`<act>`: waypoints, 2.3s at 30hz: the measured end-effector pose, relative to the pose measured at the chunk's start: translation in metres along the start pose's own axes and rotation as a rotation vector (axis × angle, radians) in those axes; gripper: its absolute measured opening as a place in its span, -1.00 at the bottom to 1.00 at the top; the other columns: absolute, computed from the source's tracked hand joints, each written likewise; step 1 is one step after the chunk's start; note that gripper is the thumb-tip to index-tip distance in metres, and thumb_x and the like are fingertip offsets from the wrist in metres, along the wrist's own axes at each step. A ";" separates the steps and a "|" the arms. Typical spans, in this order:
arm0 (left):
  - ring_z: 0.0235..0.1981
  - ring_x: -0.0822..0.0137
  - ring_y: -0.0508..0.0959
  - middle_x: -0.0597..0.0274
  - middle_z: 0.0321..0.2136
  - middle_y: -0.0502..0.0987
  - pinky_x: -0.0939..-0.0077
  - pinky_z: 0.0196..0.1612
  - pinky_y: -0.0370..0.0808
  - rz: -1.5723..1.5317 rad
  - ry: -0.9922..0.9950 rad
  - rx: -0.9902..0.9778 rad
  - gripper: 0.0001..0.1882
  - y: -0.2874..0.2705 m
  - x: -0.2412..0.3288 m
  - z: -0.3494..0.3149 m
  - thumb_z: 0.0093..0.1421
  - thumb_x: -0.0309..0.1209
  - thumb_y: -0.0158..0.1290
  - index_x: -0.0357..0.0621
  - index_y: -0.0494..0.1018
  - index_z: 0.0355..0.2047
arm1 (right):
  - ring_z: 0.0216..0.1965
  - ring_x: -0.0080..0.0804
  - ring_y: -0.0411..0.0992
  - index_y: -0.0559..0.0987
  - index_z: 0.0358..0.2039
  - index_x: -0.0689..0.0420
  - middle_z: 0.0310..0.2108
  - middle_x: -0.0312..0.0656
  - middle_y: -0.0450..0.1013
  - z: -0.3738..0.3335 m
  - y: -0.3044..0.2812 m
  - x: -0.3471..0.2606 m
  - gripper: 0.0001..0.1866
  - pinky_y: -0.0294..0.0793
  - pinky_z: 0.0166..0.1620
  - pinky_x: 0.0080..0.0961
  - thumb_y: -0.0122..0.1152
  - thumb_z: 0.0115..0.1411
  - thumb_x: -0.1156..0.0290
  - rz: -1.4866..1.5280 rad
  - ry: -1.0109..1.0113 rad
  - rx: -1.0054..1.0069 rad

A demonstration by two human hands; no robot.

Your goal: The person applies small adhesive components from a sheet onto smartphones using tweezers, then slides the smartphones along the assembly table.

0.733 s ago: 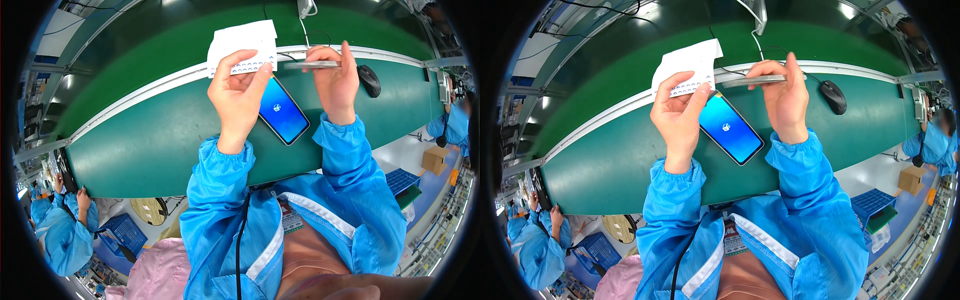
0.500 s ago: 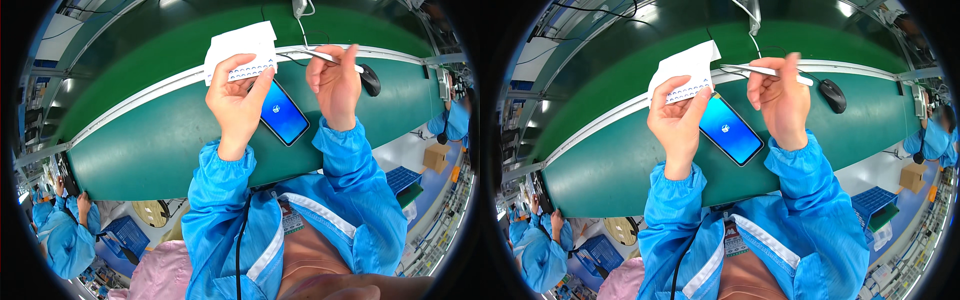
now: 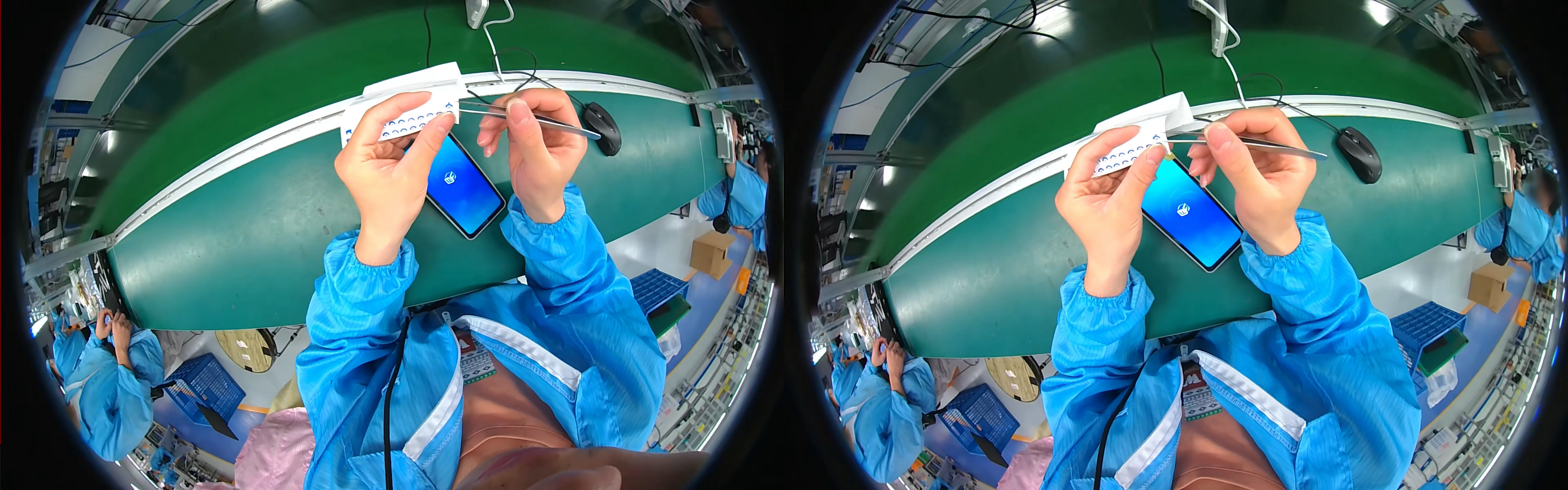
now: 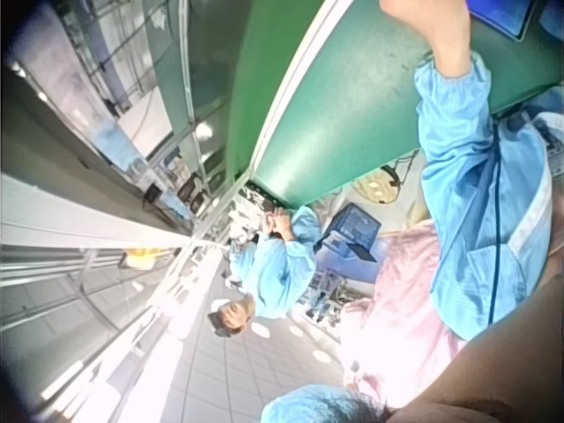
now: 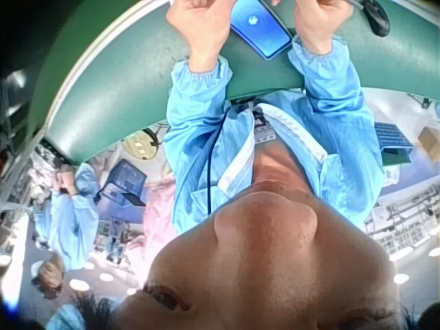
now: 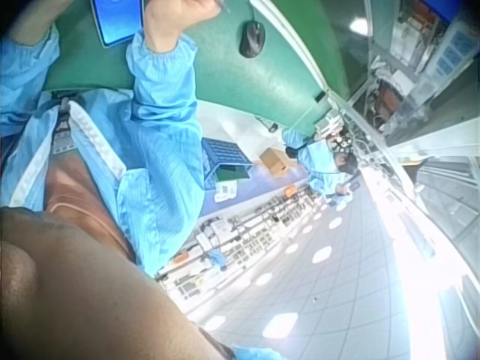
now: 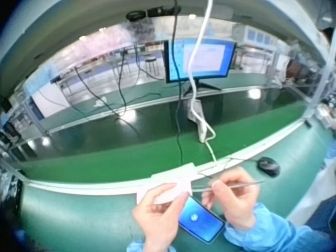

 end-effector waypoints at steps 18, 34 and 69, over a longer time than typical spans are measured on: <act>-0.19 0.31 0.73 0.02 -0.21 0.70 0.56 -0.17 0.67 -0.017 0.056 0.014 -0.66 -0.001 0.004 0.001 0.18 -0.67 0.34 -0.35 0.59 -0.03 | -0.49 -0.34 0.58 0.52 -0.20 0.33 -0.44 0.02 0.60 -0.001 0.000 0.004 -0.88 0.60 -0.44 -0.46 0.27 0.36 0.55 -0.015 0.019 -0.010; -0.17 0.29 0.72 0.03 -0.18 0.68 0.51 -0.12 0.68 -0.025 0.031 0.009 -0.66 0.000 0.004 0.000 0.17 -0.71 0.32 -0.37 0.59 -0.04 | -0.51 -0.35 0.58 0.51 -0.20 0.33 -0.44 0.02 0.60 -0.002 -0.002 0.002 -0.87 0.60 -0.44 -0.46 0.28 0.36 0.55 -0.025 -0.007 0.010; -0.15 0.30 0.70 0.04 -0.15 0.66 0.43 -0.07 0.70 -0.010 0.060 -0.003 -0.64 -0.002 0.004 0.001 0.15 -0.71 0.34 -0.37 0.57 -0.03 | -0.49 -0.36 0.58 0.50 -0.18 0.32 -0.42 0.02 0.60 -0.005 -0.001 0.006 -0.84 0.60 -0.45 -0.47 0.29 0.37 0.52 -0.058 -0.003 0.001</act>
Point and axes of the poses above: each hand's wrist, its own z-axis towards the middle knuckle, its own y-axis out of the palm, x = y × z, the point moved 8 cm from there along z, towards the middle knuckle
